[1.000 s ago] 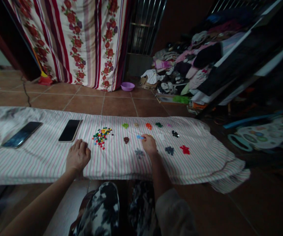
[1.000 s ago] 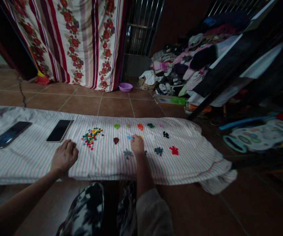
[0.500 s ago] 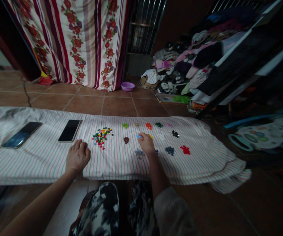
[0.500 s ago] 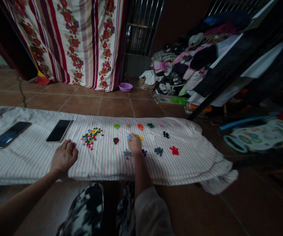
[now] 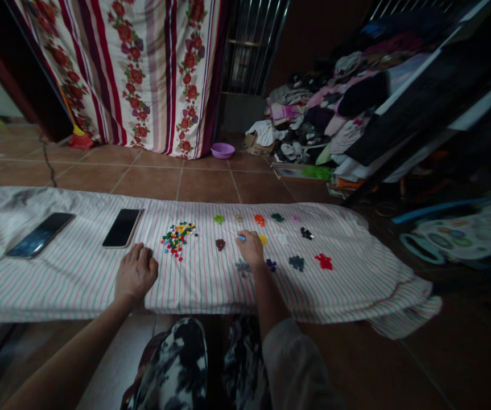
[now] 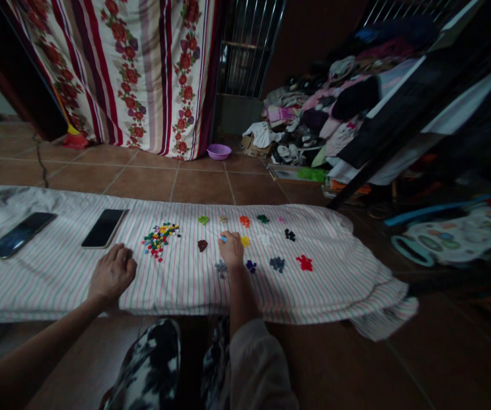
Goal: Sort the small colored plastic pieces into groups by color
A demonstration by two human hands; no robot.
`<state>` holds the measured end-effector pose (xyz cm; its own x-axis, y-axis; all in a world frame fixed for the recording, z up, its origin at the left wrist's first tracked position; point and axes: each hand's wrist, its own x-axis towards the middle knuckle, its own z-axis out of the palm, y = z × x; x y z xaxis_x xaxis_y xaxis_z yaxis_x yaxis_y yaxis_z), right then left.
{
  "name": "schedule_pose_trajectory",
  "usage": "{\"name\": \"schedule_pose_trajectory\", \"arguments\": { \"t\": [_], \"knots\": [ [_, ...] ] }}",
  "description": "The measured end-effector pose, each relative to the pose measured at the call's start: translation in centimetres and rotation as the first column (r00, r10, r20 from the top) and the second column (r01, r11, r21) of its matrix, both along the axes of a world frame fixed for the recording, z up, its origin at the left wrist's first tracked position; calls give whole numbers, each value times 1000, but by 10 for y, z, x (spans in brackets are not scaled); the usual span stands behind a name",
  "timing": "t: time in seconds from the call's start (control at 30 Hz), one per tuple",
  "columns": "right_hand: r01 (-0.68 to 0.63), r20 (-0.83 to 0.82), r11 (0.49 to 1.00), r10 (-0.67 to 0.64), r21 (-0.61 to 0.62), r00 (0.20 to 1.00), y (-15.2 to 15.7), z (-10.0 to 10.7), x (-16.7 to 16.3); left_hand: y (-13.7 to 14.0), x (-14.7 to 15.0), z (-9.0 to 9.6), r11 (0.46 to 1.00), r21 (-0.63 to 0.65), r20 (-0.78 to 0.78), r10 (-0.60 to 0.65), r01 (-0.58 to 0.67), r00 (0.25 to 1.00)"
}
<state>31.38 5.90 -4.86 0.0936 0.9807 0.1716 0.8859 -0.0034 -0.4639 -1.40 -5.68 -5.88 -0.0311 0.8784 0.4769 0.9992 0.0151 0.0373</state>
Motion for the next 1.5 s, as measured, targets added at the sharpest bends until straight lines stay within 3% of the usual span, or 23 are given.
{"name": "schedule_pose_trajectory", "arguments": {
  "t": [0.3,0.67,1.03,1.5],
  "knots": [
    [-55,-37,998,55,-12,998,-3,8,6,-1,0,-1,1000,4,29,-7,7,1000],
    [-29,-63,999,28,-26,998,-7,15,12,-1,0,1,1000,-7,67,-18,19,998],
    [-33,-73,998,37,52,997,-1,4,7,-1,0,0,1000,10,28,-17,16,999],
    [-13,-4,1000,13,20,1000,0,3,-2,-1,0,2,1000,-1,32,-25,25,999]
  ]
}}
